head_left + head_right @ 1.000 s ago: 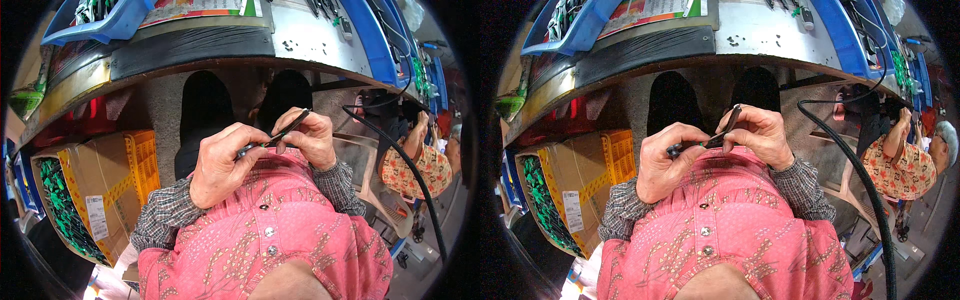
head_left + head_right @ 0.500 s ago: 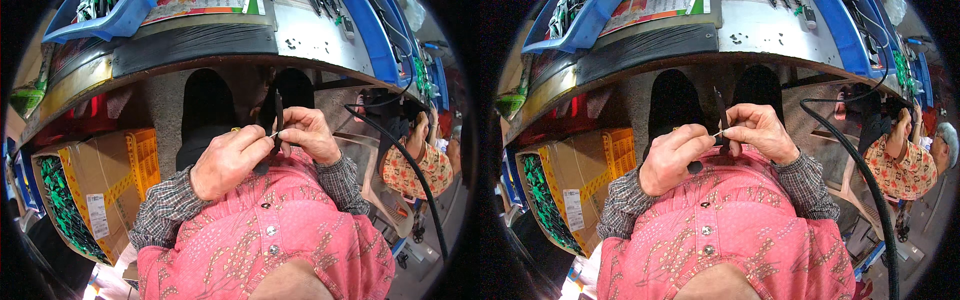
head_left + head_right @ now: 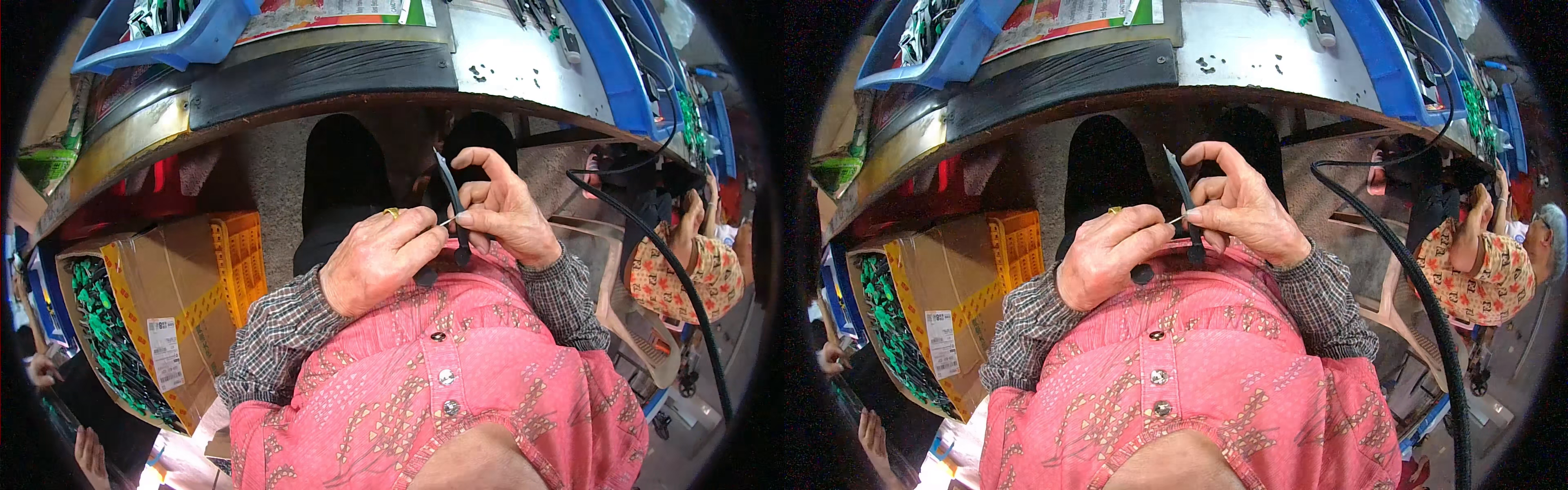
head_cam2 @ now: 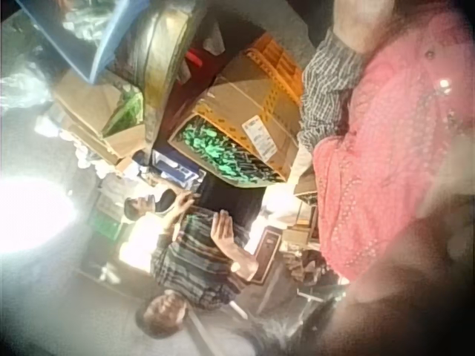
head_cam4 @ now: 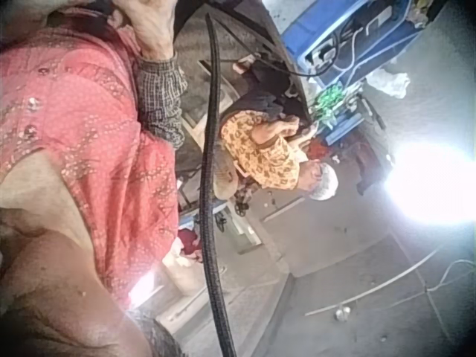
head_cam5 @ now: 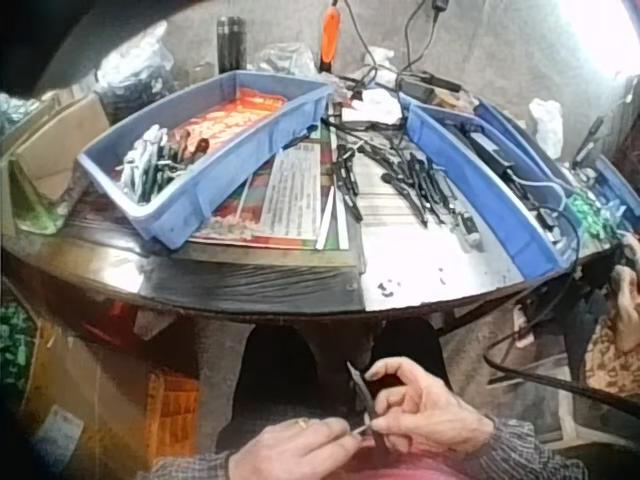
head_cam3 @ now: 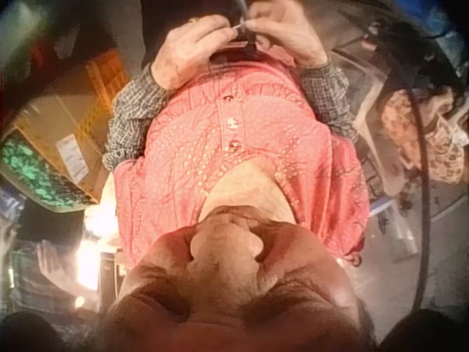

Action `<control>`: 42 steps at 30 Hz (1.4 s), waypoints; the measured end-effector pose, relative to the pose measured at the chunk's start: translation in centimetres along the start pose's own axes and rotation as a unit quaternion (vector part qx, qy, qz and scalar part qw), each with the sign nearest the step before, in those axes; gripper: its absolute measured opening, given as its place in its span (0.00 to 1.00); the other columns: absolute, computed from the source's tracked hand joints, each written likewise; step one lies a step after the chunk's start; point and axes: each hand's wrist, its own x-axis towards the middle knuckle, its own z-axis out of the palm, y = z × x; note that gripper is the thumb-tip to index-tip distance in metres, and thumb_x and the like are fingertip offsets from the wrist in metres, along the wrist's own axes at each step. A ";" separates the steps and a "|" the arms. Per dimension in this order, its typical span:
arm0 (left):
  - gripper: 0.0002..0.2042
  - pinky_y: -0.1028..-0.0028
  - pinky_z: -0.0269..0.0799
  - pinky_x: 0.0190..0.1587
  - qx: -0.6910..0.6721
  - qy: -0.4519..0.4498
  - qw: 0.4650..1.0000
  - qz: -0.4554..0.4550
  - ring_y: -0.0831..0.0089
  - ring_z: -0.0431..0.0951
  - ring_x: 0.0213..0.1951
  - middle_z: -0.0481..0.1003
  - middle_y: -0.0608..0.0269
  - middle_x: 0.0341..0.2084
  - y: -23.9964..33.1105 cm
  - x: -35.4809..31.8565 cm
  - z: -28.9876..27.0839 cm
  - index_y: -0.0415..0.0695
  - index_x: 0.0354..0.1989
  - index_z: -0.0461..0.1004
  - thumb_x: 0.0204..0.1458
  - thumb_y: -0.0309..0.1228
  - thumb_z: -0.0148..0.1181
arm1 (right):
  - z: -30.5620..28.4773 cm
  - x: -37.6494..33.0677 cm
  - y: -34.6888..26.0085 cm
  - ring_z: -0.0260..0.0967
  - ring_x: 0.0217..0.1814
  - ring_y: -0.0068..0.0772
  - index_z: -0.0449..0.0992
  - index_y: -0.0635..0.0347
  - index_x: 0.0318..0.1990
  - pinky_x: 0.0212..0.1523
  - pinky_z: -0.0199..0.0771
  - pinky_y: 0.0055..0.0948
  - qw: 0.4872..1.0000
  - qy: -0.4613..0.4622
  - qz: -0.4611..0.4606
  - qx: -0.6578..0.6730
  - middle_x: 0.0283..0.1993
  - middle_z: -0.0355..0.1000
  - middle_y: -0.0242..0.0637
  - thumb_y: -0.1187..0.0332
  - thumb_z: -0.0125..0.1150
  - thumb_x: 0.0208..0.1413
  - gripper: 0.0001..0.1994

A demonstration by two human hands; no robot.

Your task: The person assembles small black plastic components with green wires by hand, working at a table.

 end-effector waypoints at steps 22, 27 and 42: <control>0.15 0.72 0.77 0.33 -0.091 0.084 0.986 -0.110 0.65 0.79 0.35 0.76 0.56 0.35 -0.3 0.1 0.7 0.40 0.39 0.76 0.40 0.16 0.64 | -0.9 0.0 1.2 0.73 0.23 0.24 0.68 0.68 0.51 0.25 0.74 0.20 1.000 -0.016 0.009 -0.019 0.35 0.75 0.42 0.71 0.47 0.63 0.13; 0.14 0.74 0.75 0.35 -0.092 0.092 0.982 -0.141 0.65 0.79 0.36 0.76 0.55 0.35 -0.6 -0.1 0.9 0.40 0.39 0.76 0.41 0.18 0.65 | -0.7 0.2 1.2 0.73 0.23 0.23 0.69 0.69 0.50 0.23 0.73 0.18 0.997 -0.001 -0.014 -0.080 0.32 0.75 0.40 0.74 0.49 0.61 0.12; 0.15 0.82 0.70 0.32 -0.391 0.073 0.860 -0.318 0.84 0.71 0.28 0.74 0.65 0.34 -0.9 -0.2 0.7 0.37 0.52 0.70 0.56 0.23 0.56 | -0.7 0.5 1.6 0.61 0.23 0.12 0.77 0.67 0.41 0.23 0.62 0.15 0.981 0.062 -0.057 -0.174 0.23 0.68 0.25 0.72 0.59 0.57 0.08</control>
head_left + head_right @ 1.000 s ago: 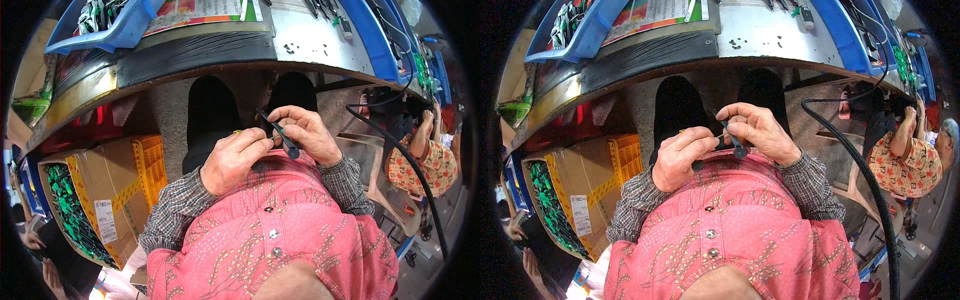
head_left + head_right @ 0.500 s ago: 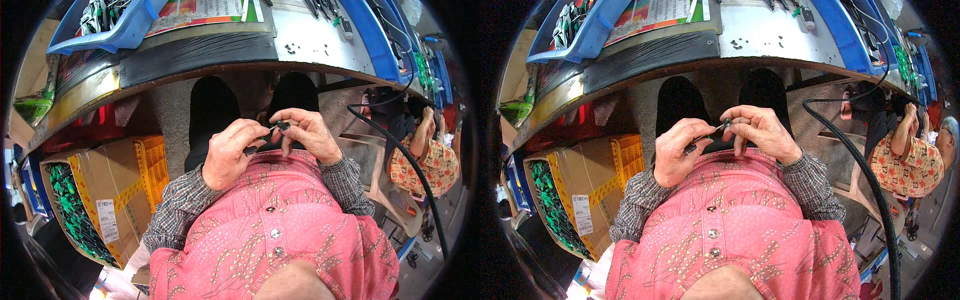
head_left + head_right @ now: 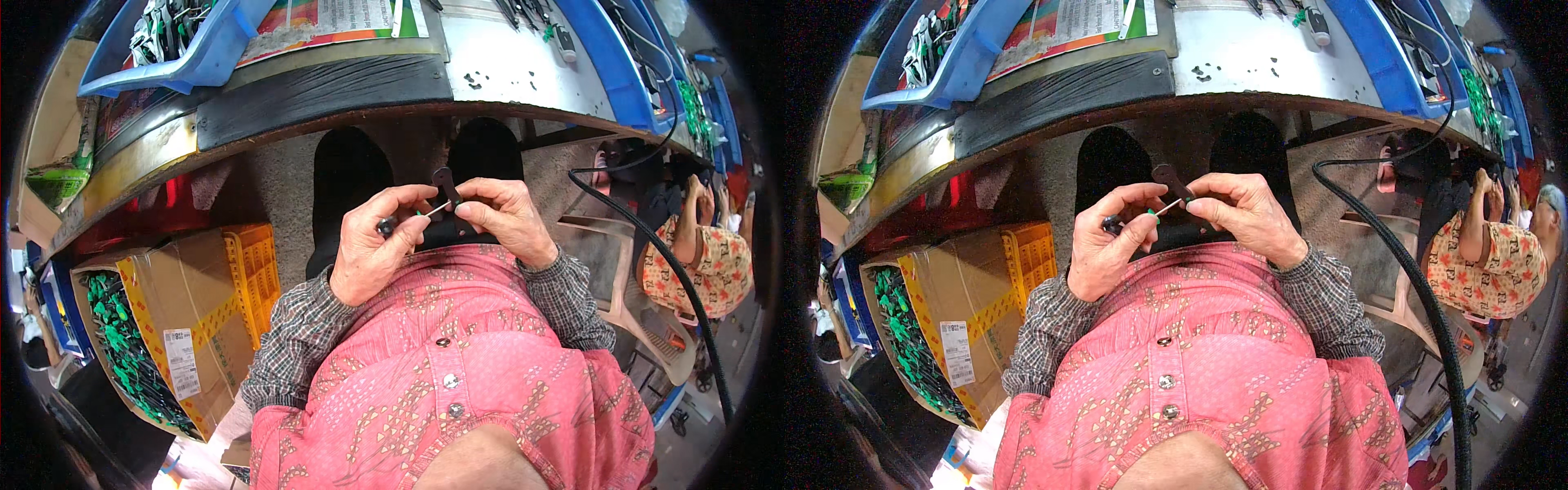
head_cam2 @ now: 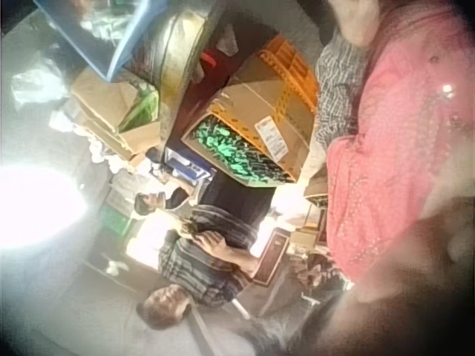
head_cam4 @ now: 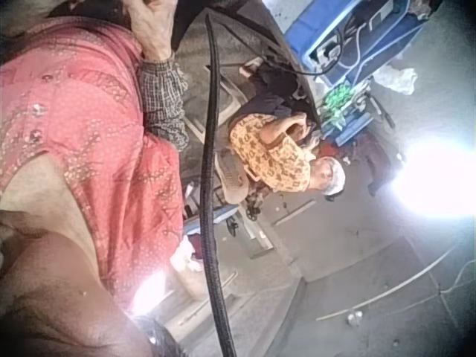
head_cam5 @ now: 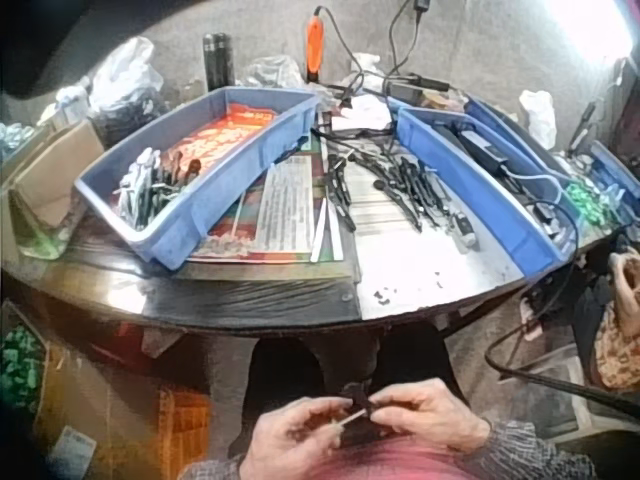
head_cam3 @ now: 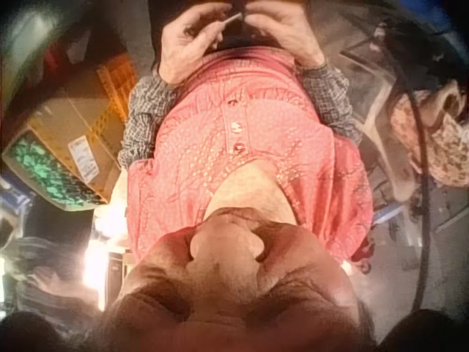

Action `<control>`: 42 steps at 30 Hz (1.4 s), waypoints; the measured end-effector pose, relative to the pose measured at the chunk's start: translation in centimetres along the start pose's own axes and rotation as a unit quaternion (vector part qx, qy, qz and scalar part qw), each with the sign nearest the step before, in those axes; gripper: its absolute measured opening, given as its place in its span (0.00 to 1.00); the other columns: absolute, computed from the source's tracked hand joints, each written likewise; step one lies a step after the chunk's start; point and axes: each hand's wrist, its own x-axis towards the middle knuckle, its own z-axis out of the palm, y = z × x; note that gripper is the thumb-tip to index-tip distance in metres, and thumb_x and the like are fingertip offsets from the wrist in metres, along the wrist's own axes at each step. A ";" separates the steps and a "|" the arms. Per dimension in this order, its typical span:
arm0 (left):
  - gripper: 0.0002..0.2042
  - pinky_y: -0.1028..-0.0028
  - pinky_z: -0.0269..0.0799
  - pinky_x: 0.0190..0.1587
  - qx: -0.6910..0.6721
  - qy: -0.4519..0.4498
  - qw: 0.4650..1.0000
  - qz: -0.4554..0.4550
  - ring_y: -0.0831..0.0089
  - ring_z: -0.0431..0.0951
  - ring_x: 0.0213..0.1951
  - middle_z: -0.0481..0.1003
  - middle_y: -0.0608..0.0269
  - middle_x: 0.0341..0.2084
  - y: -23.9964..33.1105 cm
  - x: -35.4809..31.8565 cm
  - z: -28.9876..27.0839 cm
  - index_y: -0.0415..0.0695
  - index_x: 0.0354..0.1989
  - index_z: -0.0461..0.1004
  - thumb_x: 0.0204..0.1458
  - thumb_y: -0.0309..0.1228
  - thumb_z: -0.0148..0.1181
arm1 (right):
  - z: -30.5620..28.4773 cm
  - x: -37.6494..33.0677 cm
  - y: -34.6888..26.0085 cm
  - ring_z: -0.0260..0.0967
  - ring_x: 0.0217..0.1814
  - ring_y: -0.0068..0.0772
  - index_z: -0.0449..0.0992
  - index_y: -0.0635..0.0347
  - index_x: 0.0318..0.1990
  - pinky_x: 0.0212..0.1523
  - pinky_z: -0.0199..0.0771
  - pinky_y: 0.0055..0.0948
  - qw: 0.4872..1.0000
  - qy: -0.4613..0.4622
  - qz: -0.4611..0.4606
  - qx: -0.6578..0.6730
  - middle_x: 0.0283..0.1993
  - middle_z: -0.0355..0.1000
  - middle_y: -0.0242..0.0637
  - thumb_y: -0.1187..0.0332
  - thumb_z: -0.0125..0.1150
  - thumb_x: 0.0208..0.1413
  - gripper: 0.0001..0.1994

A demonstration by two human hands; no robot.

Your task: The person assembles small black plastic components with green wires by hand, working at a table.

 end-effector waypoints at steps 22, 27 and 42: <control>0.30 0.74 0.69 0.48 -0.302 -0.033 0.952 0.030 0.67 0.65 0.59 0.61 0.55 0.61 -0.8 0.6 0.9 0.39 0.67 0.51 0.58 0.30 0.55 | 1.5 0.1 -0.3 0.64 0.24 0.19 0.72 0.65 0.43 0.25 0.64 0.22 0.983 0.058 -0.122 -0.127 0.23 0.67 0.31 0.67 0.57 0.58 0.10; 0.32 0.74 0.68 0.48 -0.300 -0.021 0.953 0.033 0.66 0.62 0.61 0.58 0.54 0.63 -0.9 0.7 1.0 0.41 0.67 0.50 0.56 0.30 0.58 | 2.0 0.0 -1.2 0.65 0.24 0.32 0.69 0.65 0.48 0.26 0.66 0.28 0.965 0.065 -0.112 -0.230 0.24 0.64 0.34 0.64 0.69 0.46 0.23; 0.32 0.74 0.68 0.45 -0.348 0.002 0.937 -0.006 0.68 0.67 0.54 0.59 0.56 0.60 -0.4 1.0 1.7 0.41 0.68 0.49 0.56 0.25 0.55 | 3.7 0.5 -0.8 0.68 0.48 0.52 0.53 0.64 0.61 0.46 0.70 0.41 0.931 0.098 -0.202 -0.289 0.45 0.66 0.49 0.61 0.79 0.27 0.51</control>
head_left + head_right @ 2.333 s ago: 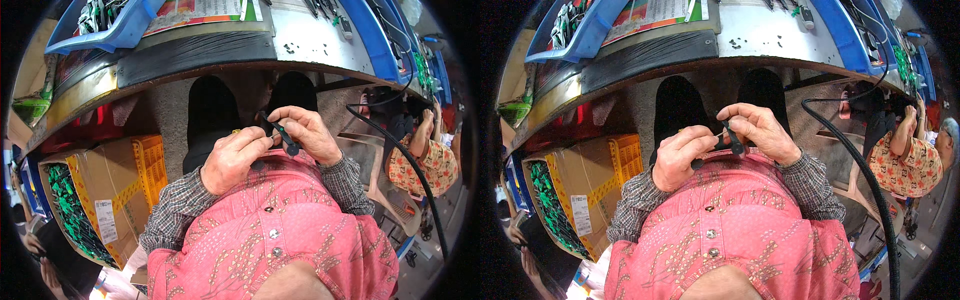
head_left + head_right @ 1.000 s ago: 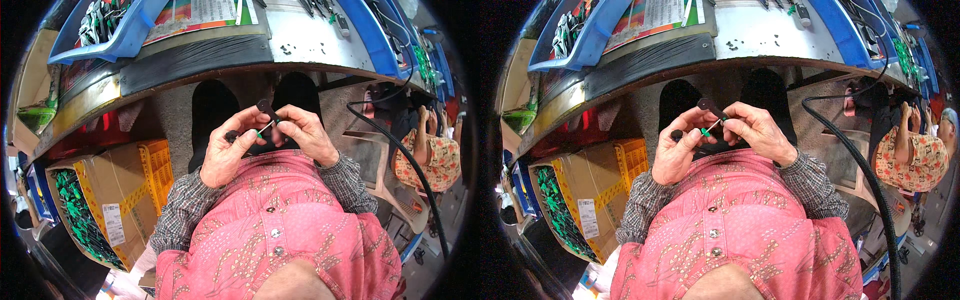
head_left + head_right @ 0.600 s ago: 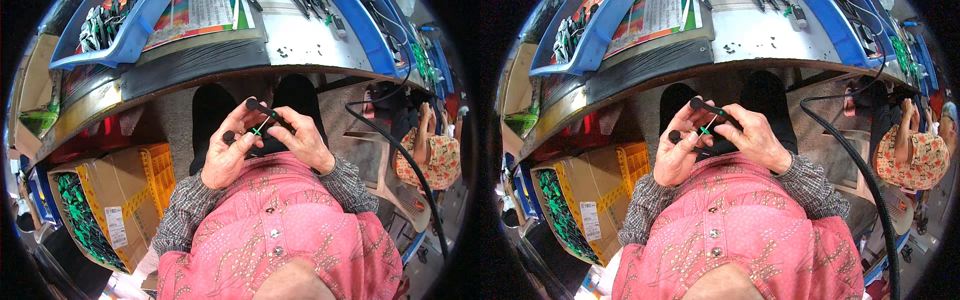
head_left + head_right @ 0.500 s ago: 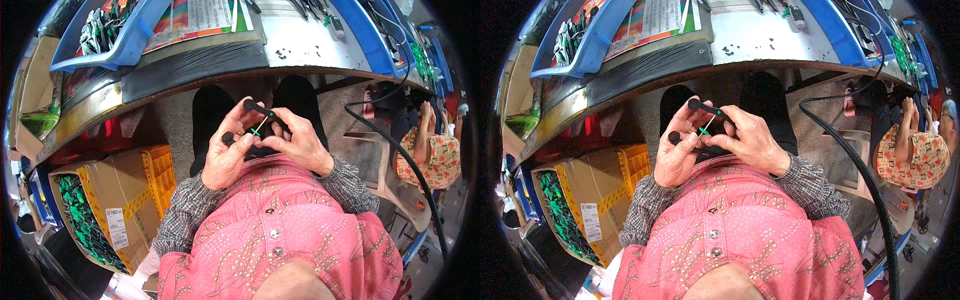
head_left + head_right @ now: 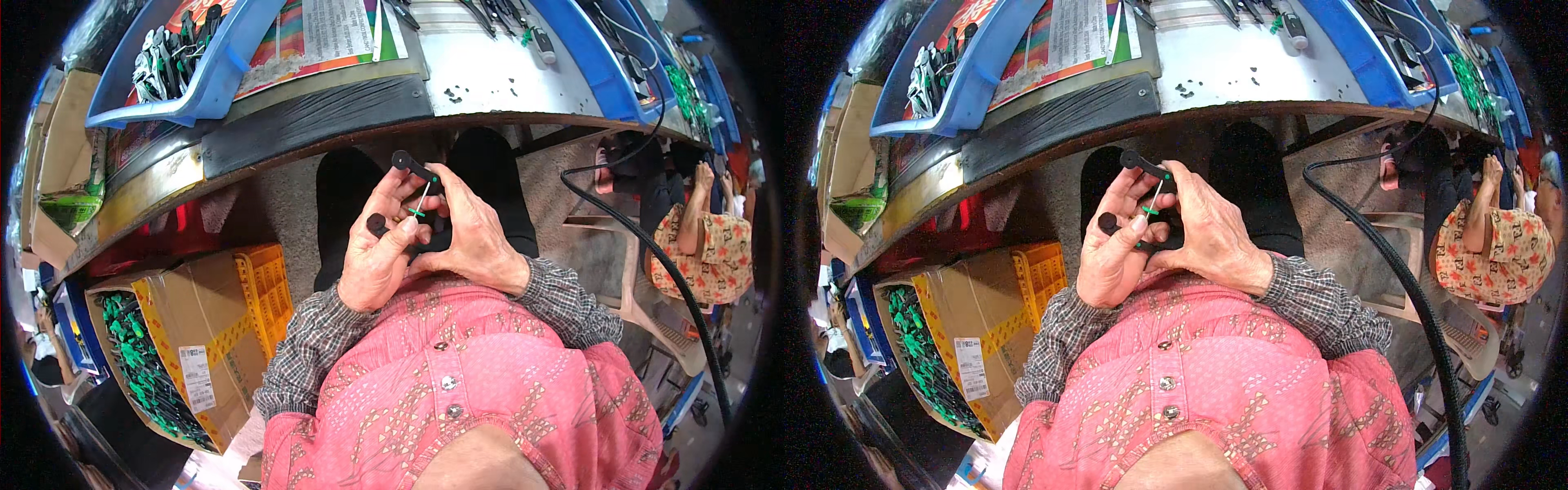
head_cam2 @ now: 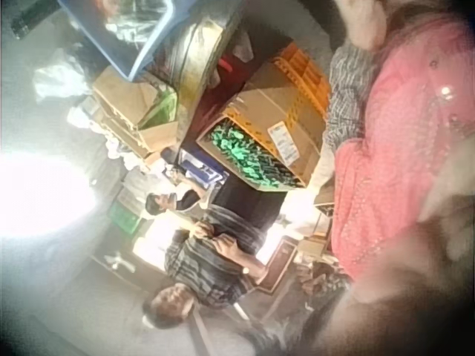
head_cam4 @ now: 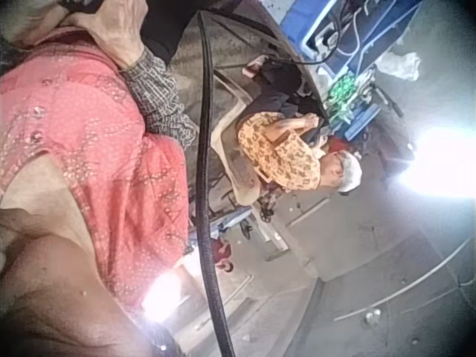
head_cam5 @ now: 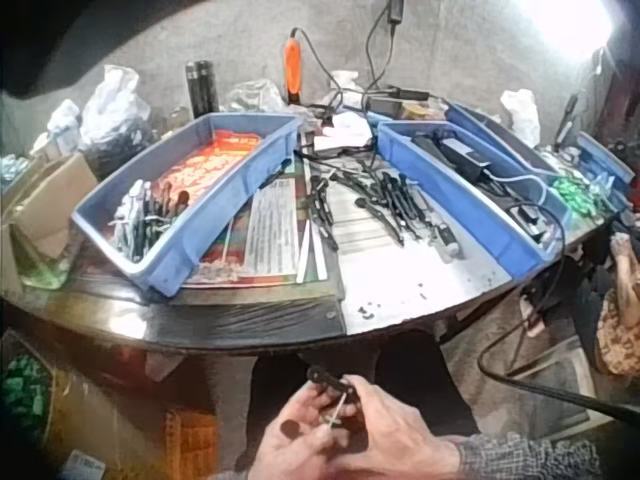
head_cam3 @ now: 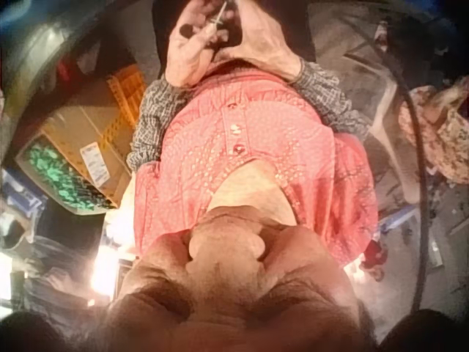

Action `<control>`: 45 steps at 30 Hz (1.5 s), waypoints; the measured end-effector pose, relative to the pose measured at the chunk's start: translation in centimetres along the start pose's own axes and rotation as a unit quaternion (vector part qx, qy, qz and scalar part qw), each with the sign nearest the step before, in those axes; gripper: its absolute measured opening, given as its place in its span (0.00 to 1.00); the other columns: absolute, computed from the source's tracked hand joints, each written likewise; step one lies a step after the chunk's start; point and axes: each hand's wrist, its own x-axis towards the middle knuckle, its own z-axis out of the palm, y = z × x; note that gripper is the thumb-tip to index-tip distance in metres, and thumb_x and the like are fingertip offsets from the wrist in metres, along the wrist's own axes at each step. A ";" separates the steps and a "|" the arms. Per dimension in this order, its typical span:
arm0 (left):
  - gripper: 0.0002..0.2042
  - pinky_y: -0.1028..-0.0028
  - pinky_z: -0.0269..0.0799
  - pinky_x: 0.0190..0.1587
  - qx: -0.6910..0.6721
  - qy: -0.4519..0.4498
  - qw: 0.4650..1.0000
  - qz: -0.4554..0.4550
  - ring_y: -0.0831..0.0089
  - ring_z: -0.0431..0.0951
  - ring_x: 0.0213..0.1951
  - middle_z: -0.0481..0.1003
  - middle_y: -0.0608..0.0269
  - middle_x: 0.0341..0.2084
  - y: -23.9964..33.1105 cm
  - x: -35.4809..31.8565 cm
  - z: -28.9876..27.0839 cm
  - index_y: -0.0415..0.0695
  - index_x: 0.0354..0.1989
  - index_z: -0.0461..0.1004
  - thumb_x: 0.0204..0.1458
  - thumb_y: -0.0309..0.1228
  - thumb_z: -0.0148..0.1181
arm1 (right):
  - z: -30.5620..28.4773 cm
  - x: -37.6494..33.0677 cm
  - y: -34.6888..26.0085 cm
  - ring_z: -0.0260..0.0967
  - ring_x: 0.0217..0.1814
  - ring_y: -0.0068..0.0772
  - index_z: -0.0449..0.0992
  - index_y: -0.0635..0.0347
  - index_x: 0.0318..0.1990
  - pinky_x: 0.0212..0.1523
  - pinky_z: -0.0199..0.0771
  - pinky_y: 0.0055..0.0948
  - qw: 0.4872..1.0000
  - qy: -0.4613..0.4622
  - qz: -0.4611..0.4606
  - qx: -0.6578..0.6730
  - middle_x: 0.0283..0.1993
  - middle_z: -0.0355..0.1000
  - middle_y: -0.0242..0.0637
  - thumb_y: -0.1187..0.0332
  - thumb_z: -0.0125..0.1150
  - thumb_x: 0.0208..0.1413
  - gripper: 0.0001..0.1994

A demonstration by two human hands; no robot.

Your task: The person assembles small black plastic components with green wires by hand, working at a table.

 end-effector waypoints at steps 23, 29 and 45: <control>0.11 0.79 0.68 0.28 0.107 0.038 0.992 -0.048 0.77 0.74 0.29 0.75 0.56 0.37 0.6 -0.8 -0.5 0.36 0.46 0.70 0.55 0.22 0.57 | -1.4 -0.1 1.7 0.65 0.30 0.16 0.76 0.67 0.39 0.29 0.65 0.17 0.951 0.019 0.123 0.282 0.31 0.69 0.30 0.70 0.58 0.58 0.08; 0.11 0.81 0.69 0.28 0.142 0.033 0.988 -0.052 0.77 0.74 0.29 0.76 0.56 0.36 1.2 -1.0 -0.6 0.35 0.46 0.72 0.54 0.21 0.58 | -2.5 0.1 2.0 0.65 0.31 0.19 0.79 0.65 0.39 0.32 0.65 0.18 0.987 -0.007 0.025 0.156 0.32 0.70 0.32 0.75 0.63 0.51 0.08; 0.11 0.81 0.72 0.33 0.224 0.001 0.973 -0.054 0.80 0.75 0.30 0.75 0.59 0.36 1.9 -2.0 -0.1 0.35 0.46 0.74 0.54 0.20 0.56 | -3.2 -0.7 1.9 0.59 0.19 0.08 0.76 0.66 0.46 0.19 0.57 0.10 0.841 -0.111 0.206 0.488 0.29 0.74 0.32 0.70 0.54 0.60 0.11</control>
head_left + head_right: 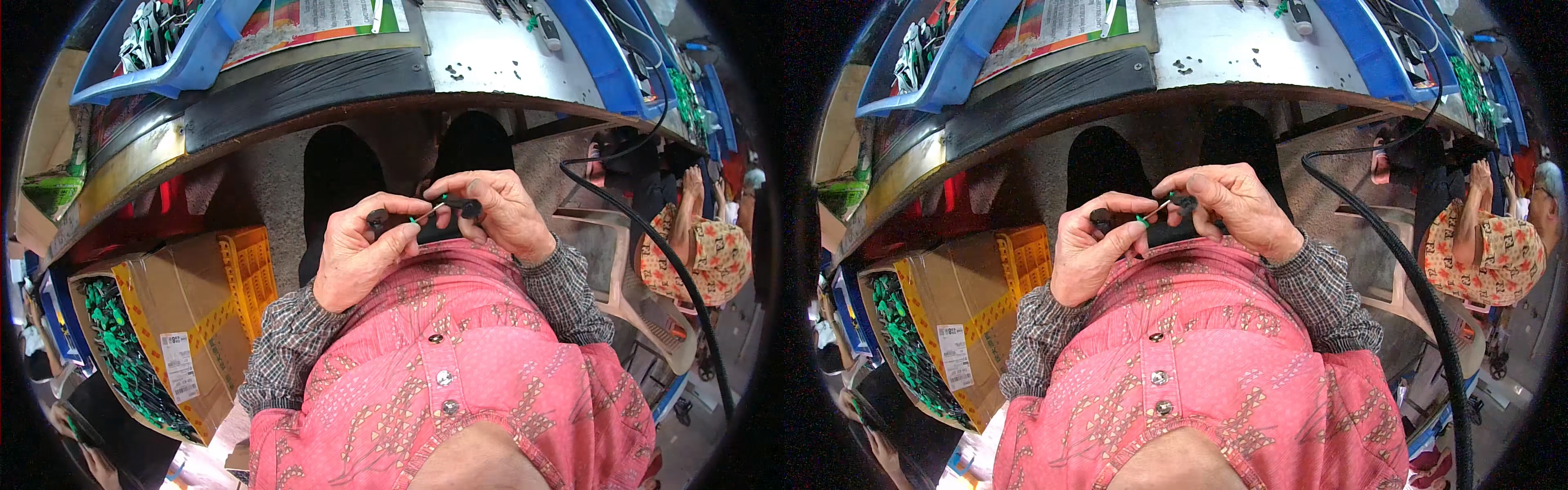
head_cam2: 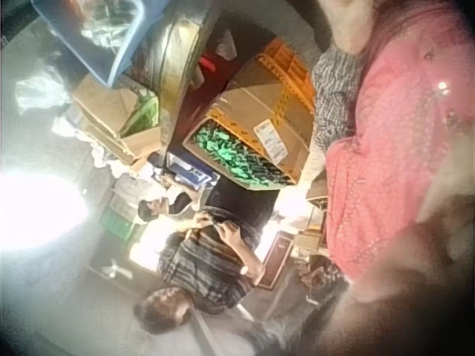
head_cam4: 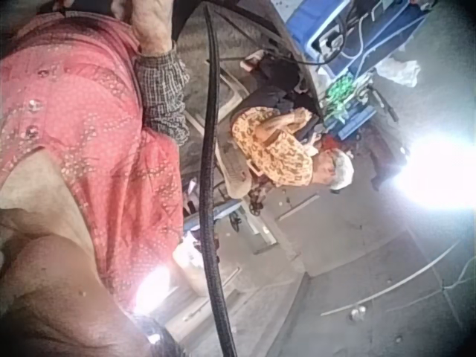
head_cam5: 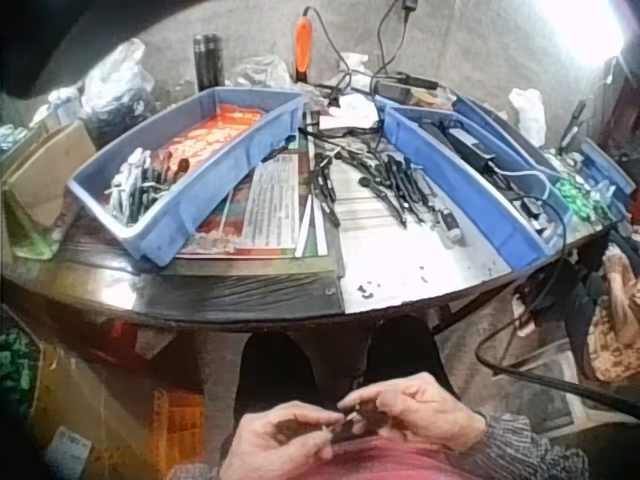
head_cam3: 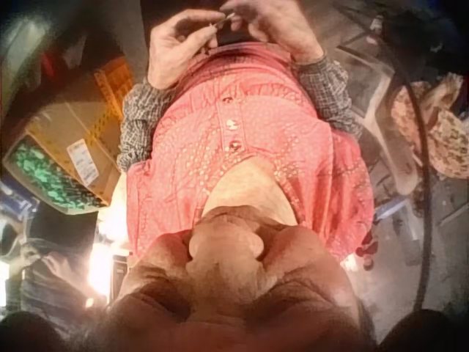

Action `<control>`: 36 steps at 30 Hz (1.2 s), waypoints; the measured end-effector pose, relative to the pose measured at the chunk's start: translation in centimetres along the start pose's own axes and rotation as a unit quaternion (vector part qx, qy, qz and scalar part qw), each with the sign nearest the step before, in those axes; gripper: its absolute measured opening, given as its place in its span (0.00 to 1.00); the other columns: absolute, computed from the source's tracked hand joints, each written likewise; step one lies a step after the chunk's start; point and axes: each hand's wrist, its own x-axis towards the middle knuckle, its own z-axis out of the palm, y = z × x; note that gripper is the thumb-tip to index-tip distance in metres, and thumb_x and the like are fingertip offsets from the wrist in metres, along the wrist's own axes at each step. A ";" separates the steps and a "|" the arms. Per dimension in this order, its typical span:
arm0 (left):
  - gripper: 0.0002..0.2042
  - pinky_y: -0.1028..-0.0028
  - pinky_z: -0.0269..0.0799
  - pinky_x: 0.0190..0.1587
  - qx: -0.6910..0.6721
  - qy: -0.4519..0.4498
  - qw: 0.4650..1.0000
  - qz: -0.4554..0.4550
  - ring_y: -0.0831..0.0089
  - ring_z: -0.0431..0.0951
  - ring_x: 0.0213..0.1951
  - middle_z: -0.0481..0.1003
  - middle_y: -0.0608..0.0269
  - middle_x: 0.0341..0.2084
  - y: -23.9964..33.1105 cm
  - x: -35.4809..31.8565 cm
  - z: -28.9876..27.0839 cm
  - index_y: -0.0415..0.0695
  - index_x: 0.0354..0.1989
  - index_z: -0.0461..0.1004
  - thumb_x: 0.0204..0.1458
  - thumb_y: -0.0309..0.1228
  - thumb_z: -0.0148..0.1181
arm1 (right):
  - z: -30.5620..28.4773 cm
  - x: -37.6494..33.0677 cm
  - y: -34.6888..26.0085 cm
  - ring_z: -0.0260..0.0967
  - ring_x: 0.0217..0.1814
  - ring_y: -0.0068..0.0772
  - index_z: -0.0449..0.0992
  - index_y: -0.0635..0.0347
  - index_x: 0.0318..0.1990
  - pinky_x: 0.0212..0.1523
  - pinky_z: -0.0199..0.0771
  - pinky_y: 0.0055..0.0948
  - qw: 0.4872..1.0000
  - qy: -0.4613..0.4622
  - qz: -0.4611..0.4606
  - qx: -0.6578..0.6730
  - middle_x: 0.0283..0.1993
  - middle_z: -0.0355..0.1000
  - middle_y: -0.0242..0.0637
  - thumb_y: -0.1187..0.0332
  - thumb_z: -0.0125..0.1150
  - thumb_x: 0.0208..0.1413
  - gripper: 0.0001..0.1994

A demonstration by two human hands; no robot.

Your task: The person assembles small black plastic components with green wires by hand, working at a table.

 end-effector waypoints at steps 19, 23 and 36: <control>0.11 0.82 0.74 0.33 0.243 0.014 0.965 0.096 0.79 0.77 0.31 0.75 0.59 0.36 0.1 -0.6 0.5 0.37 0.44 0.76 0.51 0.15 0.56 | 0.2 -0.6 0.3 0.72 0.24 0.20 0.74 0.72 0.42 0.25 0.72 0.16 0.997 0.036 0.029 -0.060 0.30 0.73 0.35 0.78 0.59 0.55 0.08; 0.11 0.82 0.74 0.32 0.266 0.038 0.955 0.126 0.79 0.77 0.30 0.76 0.58 0.36 0.2 -0.5 0.6 0.36 0.43 0.76 0.51 0.16 0.57 | 0.5 -0.9 0.3 0.72 0.26 0.21 0.73 0.72 0.42 0.27 0.74 0.18 0.998 0.038 0.002 -0.042 0.31 0.73 0.36 0.79 0.58 0.55 0.08; 0.07 0.80 0.73 0.29 0.297 0.042 0.945 0.128 0.78 0.77 0.25 0.76 0.59 0.30 0.2 -0.9 1.1 0.36 0.39 0.76 0.51 0.18 0.57 | 0.6 -1.1 1.2 0.73 0.32 0.25 0.73 0.72 0.40 0.33 0.77 0.22 0.993 0.046 -0.079 -0.072 0.37 0.69 0.36 0.82 0.58 0.53 0.07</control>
